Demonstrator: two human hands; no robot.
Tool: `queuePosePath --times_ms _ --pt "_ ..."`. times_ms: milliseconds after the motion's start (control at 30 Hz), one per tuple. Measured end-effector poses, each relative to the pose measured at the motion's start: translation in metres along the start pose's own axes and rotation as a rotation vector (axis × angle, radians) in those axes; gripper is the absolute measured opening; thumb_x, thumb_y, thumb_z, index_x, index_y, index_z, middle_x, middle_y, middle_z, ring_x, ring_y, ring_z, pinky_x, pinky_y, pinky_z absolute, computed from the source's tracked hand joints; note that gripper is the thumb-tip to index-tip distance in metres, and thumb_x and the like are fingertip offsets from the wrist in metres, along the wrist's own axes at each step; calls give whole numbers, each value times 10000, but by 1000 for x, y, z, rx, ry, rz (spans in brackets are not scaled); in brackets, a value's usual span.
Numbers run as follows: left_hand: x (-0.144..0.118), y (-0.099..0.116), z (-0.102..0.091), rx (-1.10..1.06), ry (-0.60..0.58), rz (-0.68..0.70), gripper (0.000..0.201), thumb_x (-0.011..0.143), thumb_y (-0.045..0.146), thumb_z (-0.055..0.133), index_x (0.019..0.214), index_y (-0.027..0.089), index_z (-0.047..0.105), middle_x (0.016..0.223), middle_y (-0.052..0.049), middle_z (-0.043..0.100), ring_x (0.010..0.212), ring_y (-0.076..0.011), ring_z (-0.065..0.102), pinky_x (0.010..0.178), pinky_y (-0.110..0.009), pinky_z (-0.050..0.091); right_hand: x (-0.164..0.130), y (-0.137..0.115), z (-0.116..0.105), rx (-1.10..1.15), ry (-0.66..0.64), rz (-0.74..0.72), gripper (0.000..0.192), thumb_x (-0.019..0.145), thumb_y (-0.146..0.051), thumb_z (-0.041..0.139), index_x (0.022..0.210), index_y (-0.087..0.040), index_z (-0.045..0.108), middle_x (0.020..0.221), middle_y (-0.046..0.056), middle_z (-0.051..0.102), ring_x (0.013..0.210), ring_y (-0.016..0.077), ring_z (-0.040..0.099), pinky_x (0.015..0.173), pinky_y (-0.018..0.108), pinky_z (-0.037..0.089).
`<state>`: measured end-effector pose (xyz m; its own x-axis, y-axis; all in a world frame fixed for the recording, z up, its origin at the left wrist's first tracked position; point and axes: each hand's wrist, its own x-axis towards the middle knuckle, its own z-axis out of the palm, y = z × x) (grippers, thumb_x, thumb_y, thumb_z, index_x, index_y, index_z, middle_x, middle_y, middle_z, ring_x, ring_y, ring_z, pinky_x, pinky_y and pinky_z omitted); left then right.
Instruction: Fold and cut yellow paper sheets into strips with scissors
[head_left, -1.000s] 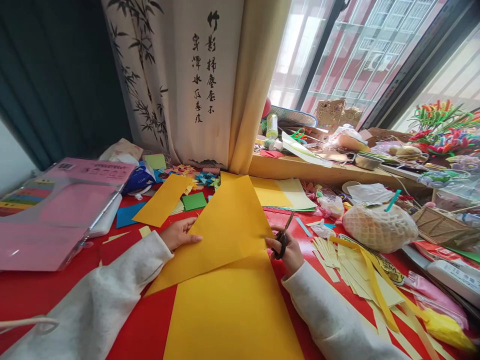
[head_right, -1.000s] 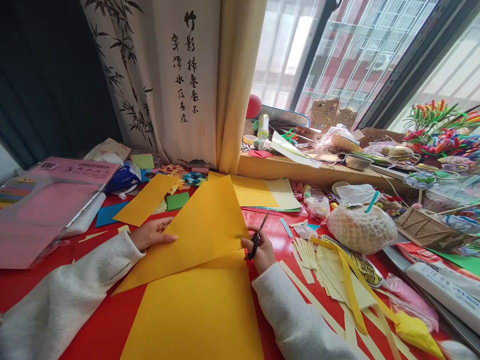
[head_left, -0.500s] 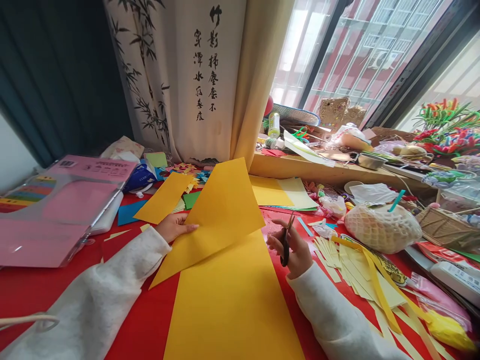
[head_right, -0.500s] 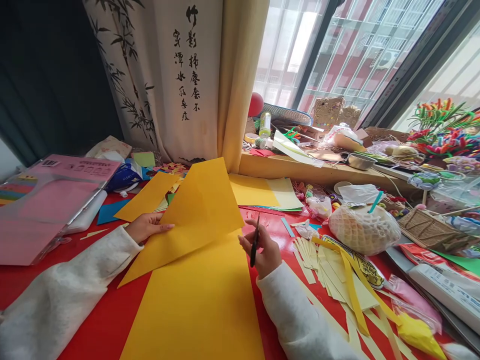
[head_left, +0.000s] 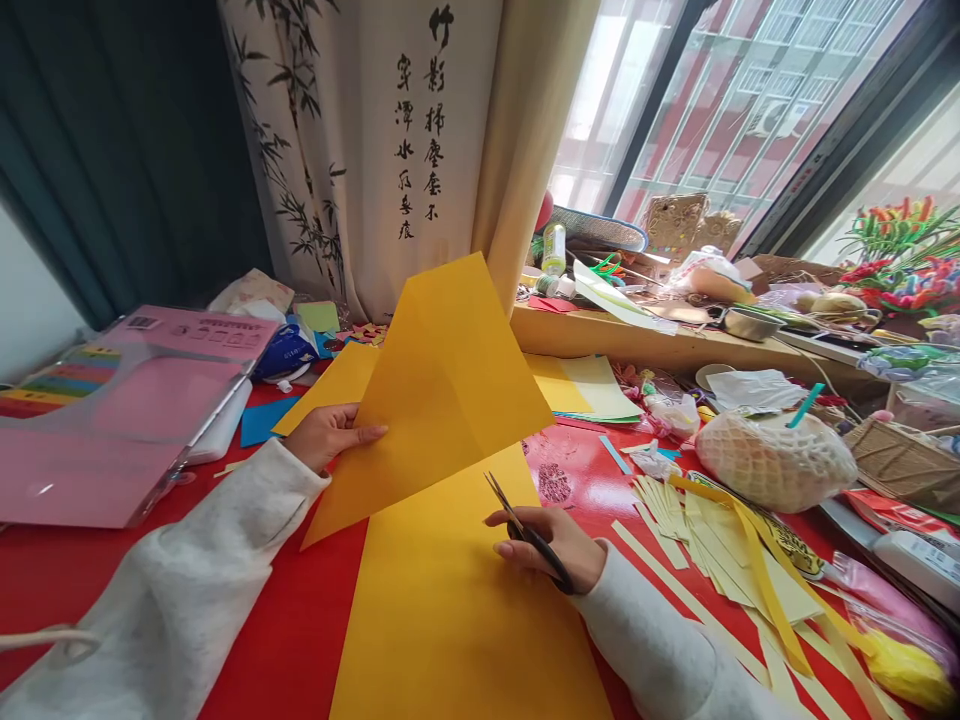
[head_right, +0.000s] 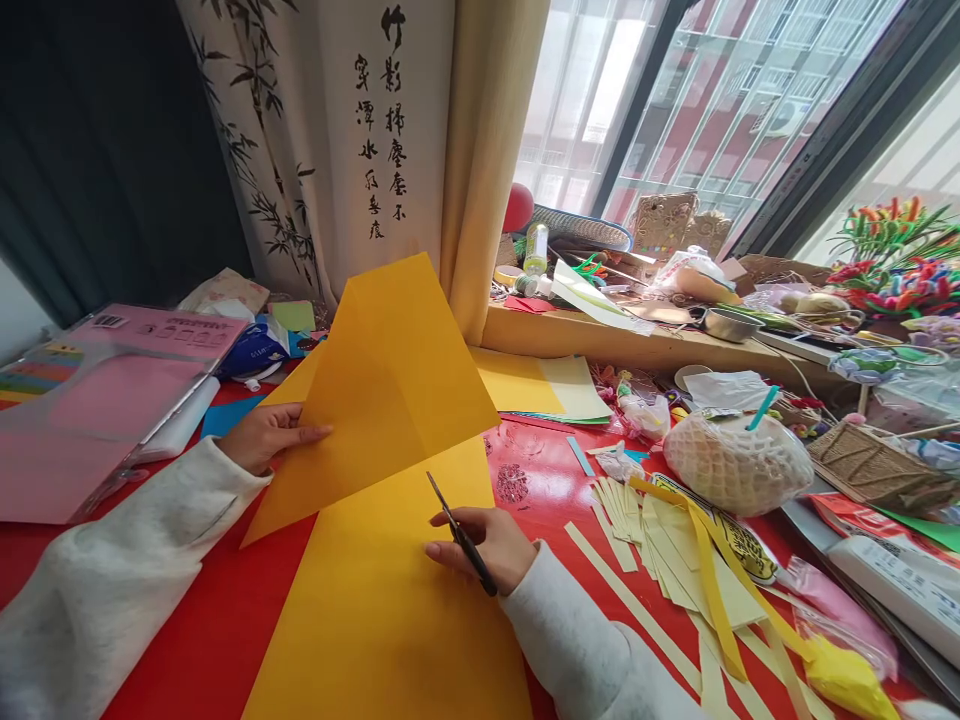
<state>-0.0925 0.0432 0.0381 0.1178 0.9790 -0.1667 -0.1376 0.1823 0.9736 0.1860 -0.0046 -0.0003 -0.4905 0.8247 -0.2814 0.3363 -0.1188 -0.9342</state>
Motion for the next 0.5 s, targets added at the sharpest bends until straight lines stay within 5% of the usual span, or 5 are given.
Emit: queuePosePath --times_ms 500 --pt "-10 2 15 10 -10 -42 404 454 254 736 833 162 627 771 -36 668 684 -206 617 579 -273 517 -3 -6 9 79 70 -17 527 583 -484 590 948 -111 517 515 -44 423 456 75 436 443 218 394"
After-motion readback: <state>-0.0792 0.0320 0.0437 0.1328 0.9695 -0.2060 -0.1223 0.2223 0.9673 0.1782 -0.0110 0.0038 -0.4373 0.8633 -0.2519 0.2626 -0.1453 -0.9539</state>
